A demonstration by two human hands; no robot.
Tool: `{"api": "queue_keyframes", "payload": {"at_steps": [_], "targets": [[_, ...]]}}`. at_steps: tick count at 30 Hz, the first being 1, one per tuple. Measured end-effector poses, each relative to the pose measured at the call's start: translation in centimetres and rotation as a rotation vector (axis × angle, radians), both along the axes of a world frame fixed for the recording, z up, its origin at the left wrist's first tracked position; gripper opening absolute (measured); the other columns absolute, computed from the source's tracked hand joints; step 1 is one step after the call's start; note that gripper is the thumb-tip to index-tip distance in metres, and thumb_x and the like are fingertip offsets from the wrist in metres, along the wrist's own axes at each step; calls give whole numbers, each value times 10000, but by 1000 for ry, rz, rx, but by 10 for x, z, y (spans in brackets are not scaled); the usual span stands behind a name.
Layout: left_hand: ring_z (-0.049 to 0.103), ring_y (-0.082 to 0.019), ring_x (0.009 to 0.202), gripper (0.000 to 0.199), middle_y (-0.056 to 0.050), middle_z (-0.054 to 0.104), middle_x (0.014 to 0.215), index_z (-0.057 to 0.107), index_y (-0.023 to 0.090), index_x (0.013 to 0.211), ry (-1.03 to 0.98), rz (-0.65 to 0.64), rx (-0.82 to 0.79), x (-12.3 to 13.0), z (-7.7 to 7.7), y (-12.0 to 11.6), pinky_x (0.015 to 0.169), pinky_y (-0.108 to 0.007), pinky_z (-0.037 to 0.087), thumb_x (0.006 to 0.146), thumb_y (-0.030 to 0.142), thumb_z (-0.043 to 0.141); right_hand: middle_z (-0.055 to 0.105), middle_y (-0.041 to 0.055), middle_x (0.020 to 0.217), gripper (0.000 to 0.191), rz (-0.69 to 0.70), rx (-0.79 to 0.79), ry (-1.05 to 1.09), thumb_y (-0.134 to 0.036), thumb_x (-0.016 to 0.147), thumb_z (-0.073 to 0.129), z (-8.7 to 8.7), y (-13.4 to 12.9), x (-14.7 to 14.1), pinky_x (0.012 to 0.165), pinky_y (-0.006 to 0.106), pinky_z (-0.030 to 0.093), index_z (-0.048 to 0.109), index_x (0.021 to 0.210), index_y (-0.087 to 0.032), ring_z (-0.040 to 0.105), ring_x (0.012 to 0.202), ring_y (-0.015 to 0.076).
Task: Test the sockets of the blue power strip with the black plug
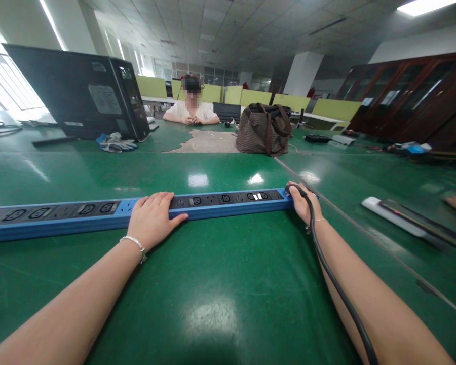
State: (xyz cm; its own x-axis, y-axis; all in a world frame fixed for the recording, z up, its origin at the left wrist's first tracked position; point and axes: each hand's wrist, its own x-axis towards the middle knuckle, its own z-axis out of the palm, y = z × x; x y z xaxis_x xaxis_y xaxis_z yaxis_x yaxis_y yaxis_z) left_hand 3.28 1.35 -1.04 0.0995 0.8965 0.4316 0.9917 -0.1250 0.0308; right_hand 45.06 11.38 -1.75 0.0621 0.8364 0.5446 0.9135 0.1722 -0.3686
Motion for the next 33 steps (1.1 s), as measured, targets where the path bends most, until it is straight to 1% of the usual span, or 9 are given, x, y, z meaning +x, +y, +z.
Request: {"api": "queue_keyframes", "payload": {"at_steps": [2,4,10,14,19,23,26,29,33], "targets": [[477,-309,1177,641,-165,548,1257,496,144,1230,-6,-1,-4,0,0,0,1003,-472,307,780,597,450,616,83,1196,476,-16,-55,-24,-453,897,284,0,1,-1,1002,492,324,628,1128,-218,456,1221,288],[477,-309,1177,642,-166,550,1252,496,138,1229,-7,-3,-4,0,1,0,1005,-469,304,779,596,452,604,73,1218,464,-9,-73,-36,-450,895,297,1,0,-2,1013,501,307,619,1143,-226,431,1243,291],[486,-298,1164,658,-166,555,1245,494,125,1226,31,7,0,1,2,-1,998,-461,315,788,611,430,573,62,1265,456,-51,-54,-77,-441,892,318,-1,-3,-8,1038,508,268,584,1200,-234,407,1264,275],[486,-306,1164,674,-183,555,1238,498,94,1222,21,0,4,1,2,-1,997,-457,312,786,605,440,567,85,1266,461,-100,-22,-81,-440,890,330,-2,-9,-13,1033,507,277,569,1228,-238,392,1275,281],[490,-296,1162,656,-168,556,1243,495,127,1226,42,11,4,1,2,-1,1000,-453,313,787,611,435,537,117,1291,456,-117,-41,-88,-448,879,358,1,-13,-13,1020,498,305,585,1218,-243,416,1255,293],[490,-283,1164,629,-149,557,1253,494,163,1229,55,21,3,1,1,-1,1002,-444,315,787,607,437,550,92,1279,419,-130,-107,-55,-445,874,377,3,-7,-12,1025,524,281,611,1179,-278,394,1269,290],[484,-287,1172,633,-154,553,1255,488,161,1237,42,21,10,1,1,-1,1006,-450,311,785,603,442,584,77,1236,422,-148,-94,-23,-457,878,365,2,-6,-13,1038,540,244,606,1180,-287,371,1285,280],[486,-286,1170,639,-159,553,1253,489,148,1233,49,17,12,1,1,-1,1008,-446,311,789,604,436,583,73,1241,441,-129,-66,-38,-459,886,343,-2,-9,-14,1046,537,227,584,1206,-275,370,1287,270],[492,-290,1159,633,-162,558,1245,493,139,1224,51,11,4,1,2,-2,995,-449,322,794,599,433,598,67,1227,446,-90,-41,-66,-440,899,317,-5,-12,-13,1045,542,219,571,1217,-257,415,1255,260]]}}
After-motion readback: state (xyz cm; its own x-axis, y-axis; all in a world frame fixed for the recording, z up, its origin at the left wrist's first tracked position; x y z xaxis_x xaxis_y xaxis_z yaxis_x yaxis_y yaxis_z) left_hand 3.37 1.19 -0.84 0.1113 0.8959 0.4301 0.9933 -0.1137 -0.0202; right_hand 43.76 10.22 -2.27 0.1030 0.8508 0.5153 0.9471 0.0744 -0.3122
